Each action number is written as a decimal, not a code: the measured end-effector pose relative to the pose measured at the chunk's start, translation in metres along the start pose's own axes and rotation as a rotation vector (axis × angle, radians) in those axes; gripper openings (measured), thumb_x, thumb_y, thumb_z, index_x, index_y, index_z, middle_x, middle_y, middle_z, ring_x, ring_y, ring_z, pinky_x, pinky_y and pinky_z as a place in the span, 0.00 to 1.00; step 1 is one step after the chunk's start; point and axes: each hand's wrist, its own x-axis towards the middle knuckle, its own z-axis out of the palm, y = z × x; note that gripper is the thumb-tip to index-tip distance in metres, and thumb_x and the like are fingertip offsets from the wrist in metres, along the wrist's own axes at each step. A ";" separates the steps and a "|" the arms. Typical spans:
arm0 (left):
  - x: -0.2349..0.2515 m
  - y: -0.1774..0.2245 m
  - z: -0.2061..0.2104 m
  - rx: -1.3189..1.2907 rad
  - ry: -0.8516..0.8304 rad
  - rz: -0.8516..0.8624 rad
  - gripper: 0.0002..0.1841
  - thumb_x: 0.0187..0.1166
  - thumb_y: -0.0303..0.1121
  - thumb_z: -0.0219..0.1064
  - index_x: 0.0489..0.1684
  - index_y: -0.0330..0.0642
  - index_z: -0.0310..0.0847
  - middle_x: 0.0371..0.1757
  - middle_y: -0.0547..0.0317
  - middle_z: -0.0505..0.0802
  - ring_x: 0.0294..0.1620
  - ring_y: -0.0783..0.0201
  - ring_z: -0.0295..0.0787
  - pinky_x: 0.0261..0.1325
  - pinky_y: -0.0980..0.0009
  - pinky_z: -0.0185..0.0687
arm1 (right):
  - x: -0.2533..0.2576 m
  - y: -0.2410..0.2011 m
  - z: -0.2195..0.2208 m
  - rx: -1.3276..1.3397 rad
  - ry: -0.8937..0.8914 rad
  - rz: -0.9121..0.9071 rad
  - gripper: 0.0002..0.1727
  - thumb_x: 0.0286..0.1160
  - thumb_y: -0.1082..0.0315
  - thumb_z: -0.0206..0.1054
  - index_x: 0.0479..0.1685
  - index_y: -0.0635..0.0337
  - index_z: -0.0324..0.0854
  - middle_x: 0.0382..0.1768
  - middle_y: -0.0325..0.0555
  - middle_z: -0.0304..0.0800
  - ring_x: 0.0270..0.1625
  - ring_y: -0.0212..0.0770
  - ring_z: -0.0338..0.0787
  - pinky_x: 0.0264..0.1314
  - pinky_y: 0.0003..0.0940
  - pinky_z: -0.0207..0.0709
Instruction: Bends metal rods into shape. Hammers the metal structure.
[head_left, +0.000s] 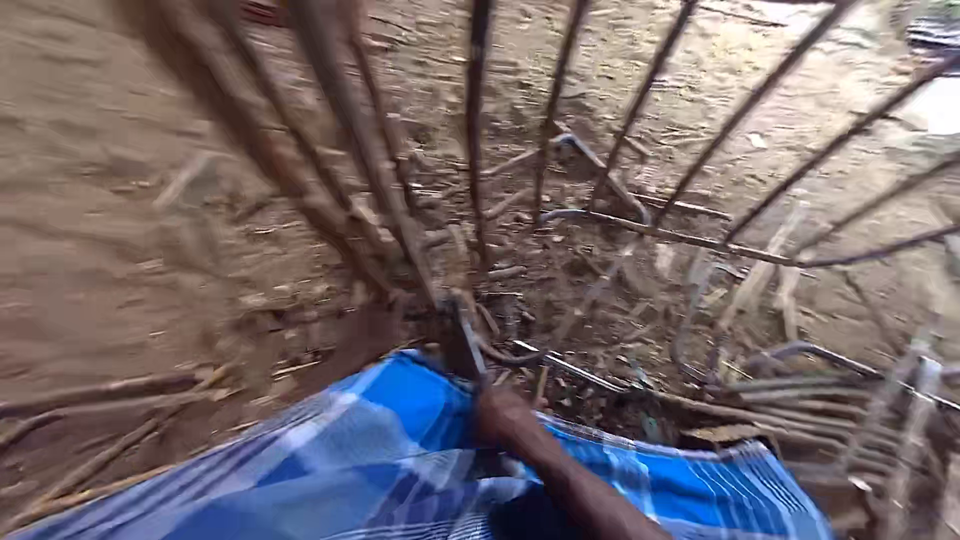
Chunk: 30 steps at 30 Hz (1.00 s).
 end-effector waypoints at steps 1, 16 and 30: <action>0.007 -0.012 0.012 -0.022 0.117 0.193 0.24 0.93 0.44 0.57 0.68 0.27 0.79 0.62 0.29 0.89 0.65 0.36 0.87 0.71 0.38 0.76 | -0.002 0.003 0.005 0.032 0.007 -0.001 0.37 0.80 0.60 0.65 0.85 0.68 0.59 0.66 0.69 0.83 0.66 0.65 0.87 0.65 0.65 0.80; 0.047 -0.048 0.061 0.070 0.579 0.303 0.24 0.85 0.48 0.59 0.35 0.31 0.86 0.39 0.30 0.91 0.46 0.29 0.90 0.48 0.28 0.79 | -0.003 0.017 0.044 0.206 0.106 0.018 0.37 0.80 0.63 0.65 0.88 0.55 0.54 0.59 0.67 0.84 0.55 0.64 0.91 0.53 0.62 0.85; 0.060 -0.045 0.060 0.112 0.546 0.278 0.24 0.80 0.50 0.56 0.31 0.37 0.86 0.37 0.40 0.93 0.44 0.41 0.93 0.46 0.36 0.82 | -0.016 0.033 0.048 0.165 0.202 -0.040 0.35 0.82 0.70 0.59 0.90 0.58 0.54 0.56 0.71 0.85 0.56 0.70 0.89 0.51 0.66 0.83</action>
